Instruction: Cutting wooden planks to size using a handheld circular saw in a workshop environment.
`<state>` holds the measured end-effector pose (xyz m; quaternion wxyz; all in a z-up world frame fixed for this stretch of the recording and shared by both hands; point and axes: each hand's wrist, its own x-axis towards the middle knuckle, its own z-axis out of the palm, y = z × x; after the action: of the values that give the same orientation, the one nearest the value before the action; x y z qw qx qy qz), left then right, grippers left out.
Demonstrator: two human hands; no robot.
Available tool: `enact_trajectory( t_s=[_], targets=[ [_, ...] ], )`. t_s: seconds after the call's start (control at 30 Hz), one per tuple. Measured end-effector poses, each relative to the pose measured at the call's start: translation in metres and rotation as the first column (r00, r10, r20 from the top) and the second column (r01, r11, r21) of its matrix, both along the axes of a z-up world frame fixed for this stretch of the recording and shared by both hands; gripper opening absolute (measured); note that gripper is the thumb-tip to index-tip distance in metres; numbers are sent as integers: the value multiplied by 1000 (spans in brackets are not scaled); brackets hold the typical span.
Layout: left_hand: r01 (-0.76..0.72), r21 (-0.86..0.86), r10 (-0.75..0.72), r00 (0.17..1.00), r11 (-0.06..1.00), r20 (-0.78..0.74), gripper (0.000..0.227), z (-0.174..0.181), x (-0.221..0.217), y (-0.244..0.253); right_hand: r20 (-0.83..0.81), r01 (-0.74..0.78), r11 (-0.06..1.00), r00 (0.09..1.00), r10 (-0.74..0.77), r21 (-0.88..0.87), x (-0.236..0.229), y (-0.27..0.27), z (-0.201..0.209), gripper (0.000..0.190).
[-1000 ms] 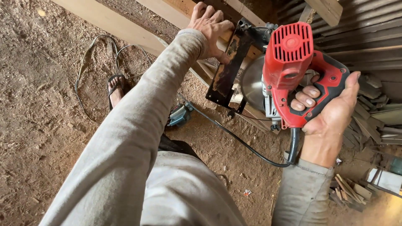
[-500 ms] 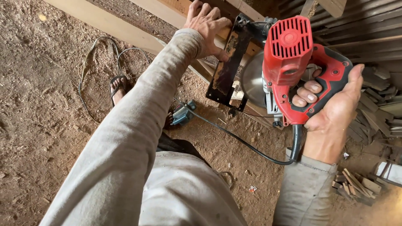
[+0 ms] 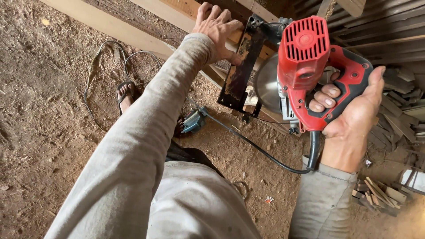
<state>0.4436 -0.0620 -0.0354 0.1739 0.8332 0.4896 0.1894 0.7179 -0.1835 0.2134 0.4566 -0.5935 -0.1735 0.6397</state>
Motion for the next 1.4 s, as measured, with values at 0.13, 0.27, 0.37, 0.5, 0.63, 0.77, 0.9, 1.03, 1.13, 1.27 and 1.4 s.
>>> enact_trajectory(
  t_s=[0.13,0.27,0.37,0.5,0.63,0.77,0.9,1.03,1.13,1.27,1.4],
  targets=[
    [-5,-26,5,1000,1000,-12,110,6,0,-1,7,9,1000,1000,-9,-16,2,0,0,63],
    [-10,42,8,999,999,47,109,-3,0,-1,54,75,997,996,-74,-33,-6,2,3,64],
    [-11,-4,11,1000,1000,29,113,3,0,-1,25,43,999,999,-43,-18,-1,3,0,64],
    [-12,-119,9,1000,993,-24,112,9,0,-3,-14,-28,999,1000,28,-15,2,4,0,65],
    [-21,-28,22,999,999,31,104,4,2,-2,32,55,998,998,-54,-29,2,6,0,64],
    [-24,-7,24,998,1000,52,104,1,2,-3,-6,-6,1000,1000,6,-27,2,6,1,65],
    [-26,-33,27,999,999,35,101,5,3,-4,4,7,1000,1000,-7,-30,0,6,1,65],
    [-39,-58,40,999,998,4,98,9,3,-3,18,62,998,998,-62,-25,-1,8,0,63],
    [-42,-95,44,999,995,21,94,11,4,-4,-8,37,999,999,-37,-10,4,7,-3,62],
    [-52,-123,53,999,991,7,91,14,4,-4,-71,-4,1000,997,5,9,4,7,-3,62],
    [-57,-110,60,998,992,24,88,15,4,-5,-20,40,999,999,-41,-7,1,9,-1,62]
  ],
)
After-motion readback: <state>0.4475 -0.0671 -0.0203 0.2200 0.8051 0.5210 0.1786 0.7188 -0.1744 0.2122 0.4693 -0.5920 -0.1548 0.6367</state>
